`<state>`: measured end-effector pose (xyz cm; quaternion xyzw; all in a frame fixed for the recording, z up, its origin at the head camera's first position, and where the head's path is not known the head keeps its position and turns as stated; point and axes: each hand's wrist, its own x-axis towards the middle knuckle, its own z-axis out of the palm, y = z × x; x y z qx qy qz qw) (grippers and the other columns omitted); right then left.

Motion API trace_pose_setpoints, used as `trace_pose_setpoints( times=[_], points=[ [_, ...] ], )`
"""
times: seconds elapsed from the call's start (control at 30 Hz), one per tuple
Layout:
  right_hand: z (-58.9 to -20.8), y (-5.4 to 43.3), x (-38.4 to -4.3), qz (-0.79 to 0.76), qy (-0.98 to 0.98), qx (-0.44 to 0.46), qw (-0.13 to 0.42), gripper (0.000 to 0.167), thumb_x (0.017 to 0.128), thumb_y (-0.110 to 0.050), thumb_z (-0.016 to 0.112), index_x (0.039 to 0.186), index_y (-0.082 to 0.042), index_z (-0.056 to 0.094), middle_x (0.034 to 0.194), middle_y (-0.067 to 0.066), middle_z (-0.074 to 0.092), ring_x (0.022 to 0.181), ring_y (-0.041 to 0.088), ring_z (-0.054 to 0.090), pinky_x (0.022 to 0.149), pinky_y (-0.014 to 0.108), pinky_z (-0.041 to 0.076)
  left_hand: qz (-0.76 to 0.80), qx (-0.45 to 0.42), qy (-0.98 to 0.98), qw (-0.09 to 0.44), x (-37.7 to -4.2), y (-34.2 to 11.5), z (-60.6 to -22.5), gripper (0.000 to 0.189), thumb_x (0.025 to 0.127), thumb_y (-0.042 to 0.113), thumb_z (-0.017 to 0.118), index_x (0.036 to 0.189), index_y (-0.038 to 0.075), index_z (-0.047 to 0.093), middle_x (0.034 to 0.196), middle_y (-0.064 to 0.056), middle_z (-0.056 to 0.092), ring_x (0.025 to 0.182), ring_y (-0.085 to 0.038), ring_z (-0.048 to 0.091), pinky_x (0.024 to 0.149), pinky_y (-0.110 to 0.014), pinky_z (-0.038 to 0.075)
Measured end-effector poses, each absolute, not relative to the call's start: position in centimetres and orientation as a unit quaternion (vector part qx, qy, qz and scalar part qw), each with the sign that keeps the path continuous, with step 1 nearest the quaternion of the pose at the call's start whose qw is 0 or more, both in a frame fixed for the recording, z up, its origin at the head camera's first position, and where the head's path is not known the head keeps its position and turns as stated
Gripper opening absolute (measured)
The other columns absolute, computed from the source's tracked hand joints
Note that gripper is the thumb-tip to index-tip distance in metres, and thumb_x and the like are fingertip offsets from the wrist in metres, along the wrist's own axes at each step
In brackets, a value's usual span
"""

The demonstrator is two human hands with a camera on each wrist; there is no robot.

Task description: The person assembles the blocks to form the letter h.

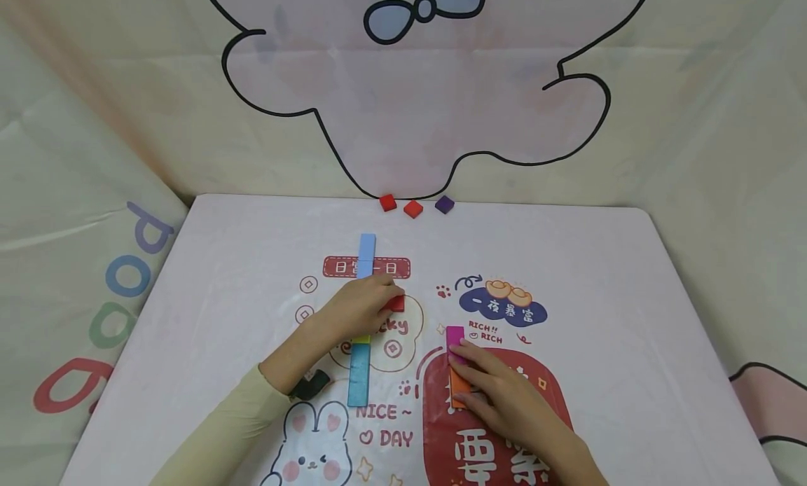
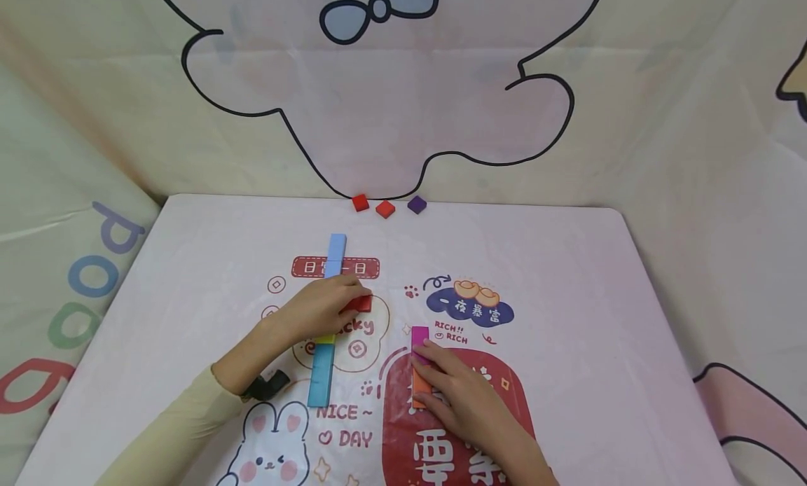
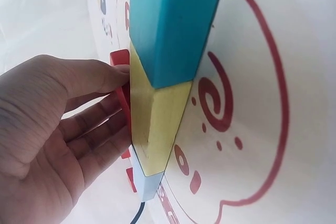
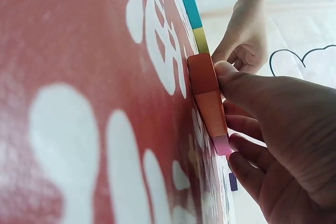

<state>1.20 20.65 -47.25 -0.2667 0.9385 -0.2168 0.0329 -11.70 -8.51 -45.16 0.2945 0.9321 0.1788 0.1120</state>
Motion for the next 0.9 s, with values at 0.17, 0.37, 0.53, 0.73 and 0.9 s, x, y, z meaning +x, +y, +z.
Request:
trace_pose_setpoints(
  times=[0.17, 0.37, 0.53, 0.73, 0.9],
  points=[
    [-47.2, 20.7, 1.2, -0.221, 0.938, -0.266, 0.040, 0.062, 0.088, -0.035, 0.086, 0.145, -0.021, 0.066, 0.157, -0.002, 0.057, 0.143, 0.024, 0.059, 0.102, 0.045, 0.062, 0.179, 0.295, 0.931, 0.116, -11.8, -8.4, -45.1, 0.040, 0.095, 0.021, 0.080, 0.133, 0.014, 0.072, 0.122, -0.005, 0.071, 0.105, -0.018, 0.064, 0.097, -0.035, 0.061],
    [-47.2, 20.8, 1.1, -0.225, 0.936, -0.265, 0.052, 0.061, 0.090, -0.034, 0.085, 0.146, -0.021, 0.065, 0.158, -0.001, 0.057, 0.143, 0.026, 0.059, 0.101, 0.047, 0.062, 0.182, 0.296, 0.930, 0.121, -12.1, -8.2, -45.1, 0.043, 0.096, 0.029, 0.079, 0.136, 0.015, 0.071, 0.129, -0.005, 0.071, 0.112, -0.019, 0.065, 0.101, -0.036, 0.061],
    [-47.3, 20.8, 1.1, -0.218, 0.938, -0.267, 0.044, 0.062, 0.088, -0.035, 0.086, 0.145, -0.020, 0.067, 0.157, 0.000, 0.057, 0.141, 0.025, 0.061, 0.100, 0.045, 0.063, 0.194, 0.292, 0.928, 0.123, -12.5, -8.3, -44.9, 0.043, 0.097, 0.033, 0.077, 0.137, 0.017, 0.071, 0.136, -0.004, 0.071, 0.125, -0.022, 0.066, 0.108, -0.041, 0.059],
    [-47.3, 20.8, 1.0, -0.214, 0.938, -0.268, 0.046, 0.064, 0.087, -0.038, 0.087, 0.146, -0.021, 0.066, 0.157, -0.001, 0.057, 0.139, 0.022, 0.061, 0.101, 0.042, 0.063, 0.200, 0.264, 0.936, 0.120, -13.2, -8.8, -44.5, 0.047, 0.098, 0.033, 0.074, 0.143, 0.019, 0.067, 0.146, -0.004, 0.067, 0.139, -0.025, 0.061, 0.116, -0.046, 0.054],
    [-47.4, 20.8, 1.0, -0.218, 0.938, -0.266, 0.051, 0.064, 0.088, -0.038, 0.086, 0.146, -0.021, 0.066, 0.157, -0.001, 0.057, 0.141, 0.023, 0.060, 0.103, 0.044, 0.062, 0.210, 0.251, 0.938, 0.113, -14.2, -9.0, -44.2, 0.043, 0.100, 0.031, 0.072, 0.141, 0.017, 0.069, 0.142, -0.007, 0.068, 0.132, -0.026, 0.064, 0.110, -0.047, 0.058]
  ],
)
